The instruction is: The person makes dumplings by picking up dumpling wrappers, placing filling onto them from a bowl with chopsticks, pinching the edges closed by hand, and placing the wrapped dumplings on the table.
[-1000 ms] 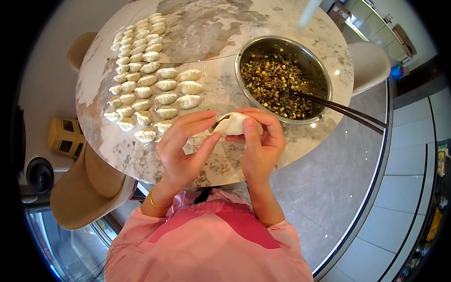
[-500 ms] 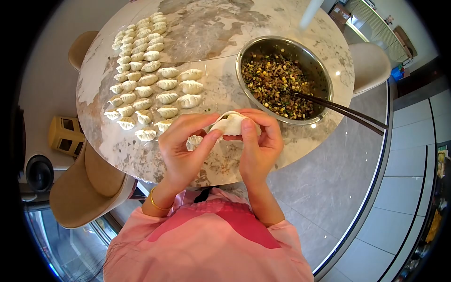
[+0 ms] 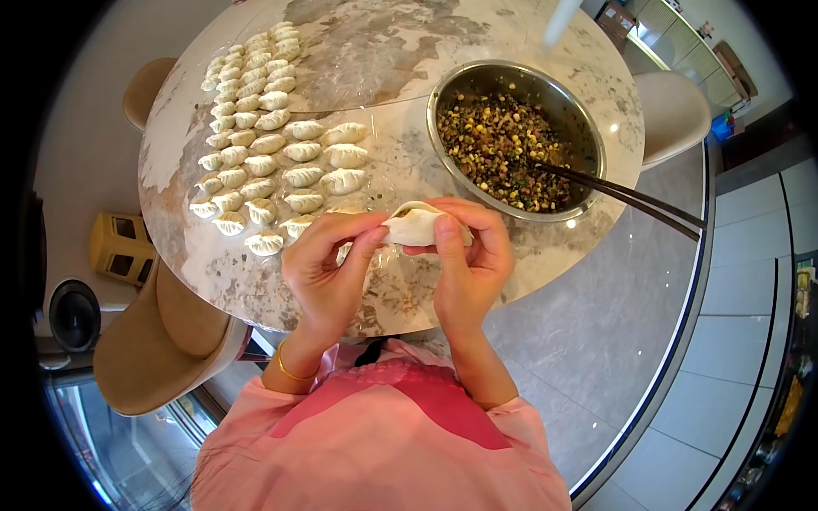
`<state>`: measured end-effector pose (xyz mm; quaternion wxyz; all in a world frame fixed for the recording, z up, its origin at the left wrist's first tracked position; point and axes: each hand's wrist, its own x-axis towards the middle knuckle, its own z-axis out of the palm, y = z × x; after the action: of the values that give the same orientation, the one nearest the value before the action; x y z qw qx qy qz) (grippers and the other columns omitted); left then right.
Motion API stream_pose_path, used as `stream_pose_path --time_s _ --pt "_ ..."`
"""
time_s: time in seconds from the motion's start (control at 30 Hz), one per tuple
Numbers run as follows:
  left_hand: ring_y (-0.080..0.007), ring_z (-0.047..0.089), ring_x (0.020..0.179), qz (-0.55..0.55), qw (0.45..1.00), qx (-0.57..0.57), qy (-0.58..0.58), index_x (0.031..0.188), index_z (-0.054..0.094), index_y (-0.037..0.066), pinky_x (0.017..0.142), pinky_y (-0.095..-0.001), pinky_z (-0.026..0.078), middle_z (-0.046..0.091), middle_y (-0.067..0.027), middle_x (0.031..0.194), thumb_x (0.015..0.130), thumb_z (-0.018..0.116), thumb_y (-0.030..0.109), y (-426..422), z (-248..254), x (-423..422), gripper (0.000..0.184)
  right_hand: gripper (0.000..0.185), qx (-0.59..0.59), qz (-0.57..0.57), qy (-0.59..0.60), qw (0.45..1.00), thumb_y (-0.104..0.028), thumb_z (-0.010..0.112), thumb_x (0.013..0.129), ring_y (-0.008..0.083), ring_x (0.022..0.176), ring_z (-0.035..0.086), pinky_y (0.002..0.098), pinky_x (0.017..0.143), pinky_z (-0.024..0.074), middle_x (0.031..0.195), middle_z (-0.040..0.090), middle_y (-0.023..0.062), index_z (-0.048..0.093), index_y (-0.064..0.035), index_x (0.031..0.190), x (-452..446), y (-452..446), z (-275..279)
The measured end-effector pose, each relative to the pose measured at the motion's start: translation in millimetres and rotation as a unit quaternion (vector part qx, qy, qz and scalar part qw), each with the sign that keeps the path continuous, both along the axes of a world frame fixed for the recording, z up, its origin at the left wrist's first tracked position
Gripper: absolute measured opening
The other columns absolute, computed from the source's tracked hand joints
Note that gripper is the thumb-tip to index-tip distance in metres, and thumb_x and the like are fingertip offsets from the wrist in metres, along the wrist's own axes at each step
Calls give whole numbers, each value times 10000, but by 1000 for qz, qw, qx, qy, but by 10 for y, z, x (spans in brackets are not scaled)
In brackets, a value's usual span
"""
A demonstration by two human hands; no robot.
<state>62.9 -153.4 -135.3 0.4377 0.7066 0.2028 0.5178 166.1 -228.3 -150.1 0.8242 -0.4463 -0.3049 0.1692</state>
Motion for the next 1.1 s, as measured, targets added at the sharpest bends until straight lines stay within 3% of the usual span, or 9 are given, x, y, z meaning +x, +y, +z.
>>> stream_pose_path --time_s 0.33,0.4,0.53,0.63,0.7,0.93,1.1 --pt "-162 634 763 -76 994 -70 -34 964 691 1 621 -255 500 673 -106 901 779 692 -29 91 62 -25 187 79 -13 -25 -87 996 -25 570 902 166 832 623 246 641 558 999 616 158 576 34 956 -20 -9 42" --pt "-148 601 853 -122 990 -67 22 990 660 -26 713 -251 508 622 -101 928 814 638 -69 135 63 -71 182 71 -7 -43 -163 986 -16 579 895 159 851 618 225 658 529 987 622 155 582 33 946 -8 6 34" --pt "-151 611 726 -99 993 -59 -18 924 697 5 620 -251 493 657 -89 857 777 698 -19 175 12 -48 149 65 -17 -39 -158 987 -8 581 890 153 851 615 212 662 512 976 625 152 588 31 941 -16 -1 29" --pt "-148 609 709 -76 997 -3 -2 899 698 5 605 -252 489 649 -83 838 764 711 -19 194 -1 -52 138 72 -29 -36 -139 989 -10 580 891 145 853 614 210 658 516 975 626 146 592 32 948 -40 -10 50" --pt "-144 603 687 -27 995 95 16 887 697 5 585 -248 482 644 -84 832 749 727 -20 189 1 -44 144 78 -42 -33 -117 992 -12 579 892 136 852 612 204 654 516 977 627 138 596 32 954 -54 -8 60" --pt "-137 591 668 -46 998 47 14 882 693 5 566 -248 477 635 -77 829 720 746 -31 154 39 -43 174 78 -43 -44 -125 990 -13 579 893 130 840 612 198 643 513 986 628 132 598 31 954 -72 5 60" --pt "-171 589 684 -8 991 132 34 878 678 6 565 -254 469 620 -82 822 731 729 -45 163 10 -49 164 70 -43 -67 -157 984 -2 589 881 133 821 612 197 619 501 958 639 130 605 23 944 -75 25 41"
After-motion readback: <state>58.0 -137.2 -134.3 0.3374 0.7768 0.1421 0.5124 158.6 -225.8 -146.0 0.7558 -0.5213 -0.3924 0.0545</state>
